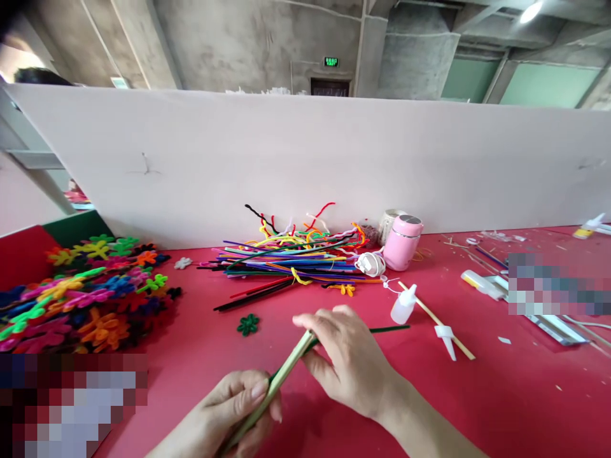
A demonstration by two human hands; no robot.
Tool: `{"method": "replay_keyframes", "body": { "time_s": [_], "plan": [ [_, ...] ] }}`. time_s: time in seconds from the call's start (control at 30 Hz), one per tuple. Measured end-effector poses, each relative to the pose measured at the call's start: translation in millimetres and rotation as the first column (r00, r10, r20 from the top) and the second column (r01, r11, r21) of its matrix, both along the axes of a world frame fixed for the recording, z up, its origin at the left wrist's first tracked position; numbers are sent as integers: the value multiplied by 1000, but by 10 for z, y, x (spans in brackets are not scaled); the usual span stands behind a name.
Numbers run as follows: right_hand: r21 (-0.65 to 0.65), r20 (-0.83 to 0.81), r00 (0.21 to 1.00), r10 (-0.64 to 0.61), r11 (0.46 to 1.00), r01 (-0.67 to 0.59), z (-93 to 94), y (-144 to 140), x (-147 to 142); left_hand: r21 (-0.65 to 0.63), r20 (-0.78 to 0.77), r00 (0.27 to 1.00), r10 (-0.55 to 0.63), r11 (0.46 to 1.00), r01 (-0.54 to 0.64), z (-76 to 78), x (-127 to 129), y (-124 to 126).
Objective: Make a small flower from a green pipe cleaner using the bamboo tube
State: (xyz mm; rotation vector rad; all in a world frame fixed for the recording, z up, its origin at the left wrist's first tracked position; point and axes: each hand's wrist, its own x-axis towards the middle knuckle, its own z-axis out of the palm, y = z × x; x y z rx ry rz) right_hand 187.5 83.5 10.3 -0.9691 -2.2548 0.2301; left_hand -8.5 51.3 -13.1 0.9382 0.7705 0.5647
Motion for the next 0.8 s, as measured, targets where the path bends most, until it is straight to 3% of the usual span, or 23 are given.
{"method": "replay_keyframes", "body": {
  "time_s": [0.07,0.17,0.23,0.3,0.43,0.53,0.6,0.67,0.73,0.8],
  "plan": [
    [-177,-89,996,31,983,-47,132,-36,2,-9,41,999,20,1000,-20,16,-39,5],
    [-432,-231,971,67,887,-164,240,-59,45,-12,128,991,34,999,-33,10,-57,5],
    [-538,-321,945,62,809,-235,210,-32,76,-8,179,983,50,999,-49,-16,-50,9],
    [-581,-388,921,-11,779,-236,90,20,88,-19,201,976,77,997,-74,-52,-30,19],
    [-546,-458,858,-233,835,-65,-298,124,53,-87,192,953,236,971,-223,-117,40,40],
    [-559,-532,737,-418,827,65,-523,168,47,-71,170,922,347,938,-340,-157,89,45],
    [-535,-604,650,-461,839,98,-569,179,75,-49,150,905,397,918,-394,-187,105,50],
    [-461,-648,618,-445,875,147,-531,166,115,-32,121,900,419,908,-418,-211,103,61],
    [-348,-601,704,-377,917,193,-445,127,143,14,60,915,399,916,-400,-211,83,70],
    [-218,-446,861,-244,963,160,-353,72,149,127,-57,920,387,917,-378,-181,53,71]
  ]
}}
